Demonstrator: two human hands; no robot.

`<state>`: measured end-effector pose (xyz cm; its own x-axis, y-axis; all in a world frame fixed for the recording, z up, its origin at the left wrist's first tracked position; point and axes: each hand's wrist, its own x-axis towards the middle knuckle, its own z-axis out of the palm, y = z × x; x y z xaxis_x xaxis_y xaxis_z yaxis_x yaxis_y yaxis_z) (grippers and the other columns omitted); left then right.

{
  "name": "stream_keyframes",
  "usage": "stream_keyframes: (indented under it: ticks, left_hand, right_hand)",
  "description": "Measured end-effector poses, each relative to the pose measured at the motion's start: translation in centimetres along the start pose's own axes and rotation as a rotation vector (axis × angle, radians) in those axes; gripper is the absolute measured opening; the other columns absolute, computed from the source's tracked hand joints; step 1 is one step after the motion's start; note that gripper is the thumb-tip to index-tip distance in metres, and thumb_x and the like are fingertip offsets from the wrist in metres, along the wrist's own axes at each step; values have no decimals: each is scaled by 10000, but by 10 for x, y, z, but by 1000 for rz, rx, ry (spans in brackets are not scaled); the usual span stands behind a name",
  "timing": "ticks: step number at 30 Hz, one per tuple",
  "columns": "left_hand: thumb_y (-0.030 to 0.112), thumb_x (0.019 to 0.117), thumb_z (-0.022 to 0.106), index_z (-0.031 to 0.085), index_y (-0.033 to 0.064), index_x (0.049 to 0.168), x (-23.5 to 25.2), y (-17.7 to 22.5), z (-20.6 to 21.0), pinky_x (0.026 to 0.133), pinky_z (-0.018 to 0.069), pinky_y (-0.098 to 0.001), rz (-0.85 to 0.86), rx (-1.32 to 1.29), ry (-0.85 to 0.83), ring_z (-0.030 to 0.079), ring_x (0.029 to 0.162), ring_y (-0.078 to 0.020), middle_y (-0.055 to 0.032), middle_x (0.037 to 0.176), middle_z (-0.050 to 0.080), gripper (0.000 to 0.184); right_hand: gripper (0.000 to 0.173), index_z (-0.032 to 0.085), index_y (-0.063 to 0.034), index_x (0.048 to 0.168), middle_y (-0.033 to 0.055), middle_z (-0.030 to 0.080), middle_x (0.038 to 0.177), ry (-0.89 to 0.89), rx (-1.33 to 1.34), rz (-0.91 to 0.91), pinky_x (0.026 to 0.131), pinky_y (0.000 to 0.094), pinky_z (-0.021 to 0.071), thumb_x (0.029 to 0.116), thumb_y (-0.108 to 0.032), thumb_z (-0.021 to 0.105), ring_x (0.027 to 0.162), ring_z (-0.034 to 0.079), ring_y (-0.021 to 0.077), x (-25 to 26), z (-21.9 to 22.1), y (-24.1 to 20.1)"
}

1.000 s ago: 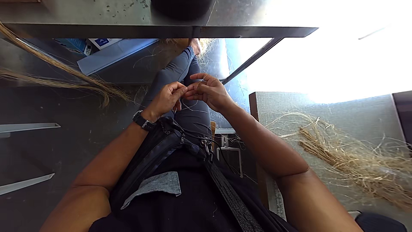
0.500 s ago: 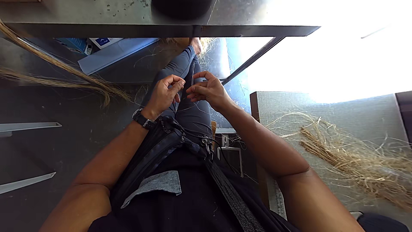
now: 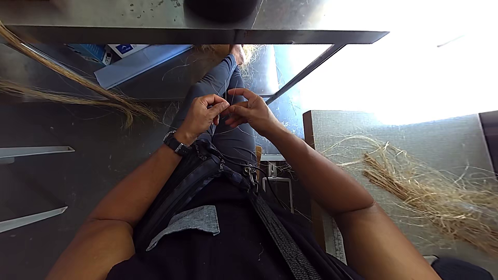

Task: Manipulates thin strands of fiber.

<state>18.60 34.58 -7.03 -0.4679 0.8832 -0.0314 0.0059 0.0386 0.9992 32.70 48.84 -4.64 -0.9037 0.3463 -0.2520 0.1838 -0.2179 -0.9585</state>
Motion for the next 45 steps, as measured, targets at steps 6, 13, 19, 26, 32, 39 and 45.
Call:
stream_keyframes:
  ticks: [6, 13, 19, 26, 32, 39, 45]
  left_hand:
    - [133, 1017, 643, 714, 15, 1021, 0, -3, 0, 482, 475, -206, -32, -53, 25, 555, 540, -87, -53, 822, 690, 137]
    - [150, 1025, 631, 706, 17, 1057, 1, -5, -1, 488, 477, -211, -36, -56, 13, 561, 556, -96, -68, 876, 691, 156]
    - [156, 1021, 637, 697, 31, 1001, 2, -5, 4, 501, 486, -212, 15, 14, 19, 561, 554, -88, -38, 816, 677, 140]
    - [126, 1016, 642, 706, 26, 993, 1, -6, 2, 497, 483, -206, 39, 29, 31, 567, 560, -82, -36, 831, 693, 121]
    - [124, 1013, 645, 703, 31, 989, 0, -5, 3, 502, 489, -208, 28, 11, 15, 566, 556, -83, -35, 813, 682, 112]
    - [150, 1086, 464, 593, 77, 1054, 4, 0, -24, 558, 544, -229, -5, -348, 43, 630, 622, -94, -91, 1073, 714, 151]
    - [222, 1127, 351, 562, 165, 1040, 0, 22, -66, 707, 613, -294, 46, -600, 95, 725, 801, -170, -83, 1051, 732, 235]
  right_hand:
    - [439, 438, -25, 1454, 189, 751, 986, 64, -4, 0, 642, 373, 652, 1030, 16, 543, 720, 757, 270, 1, -1, 1]
    - [416, 458, -24, 1435, 186, 755, 983, 130, 4, 23, 638, 368, 650, 1031, 4, 553, 713, 756, 264, 2, -2, 0]
    - [420, 467, -5, 1418, 187, 748, 958, 78, -21, -12, 676, 379, 660, 1013, 17, 577, 735, 761, 262, 3, 1, 4]
    - [459, 416, -3, 1451, 206, 737, 968, 18, 2, -29, 700, 408, 663, 1018, -4, 568, 756, 761, 290, 2, -1, 3]
    - [438, 482, -13, 1417, 169, 749, 945, 91, -54, -23, 626, 363, 650, 1001, 6, 617, 728, 756, 252, 4, -3, 6]
    - [355, 541, -23, 1371, 120, 742, 891, 253, -317, -13, 618, 361, 651, 1017, -2, 571, 695, 747, 215, 17, -34, 0]
    - [309, 632, -65, 1292, 89, 712, 842, 256, -748, 19, 641, 375, 614, 1009, -22, 516, 641, 693, 174, 23, -46, -1]
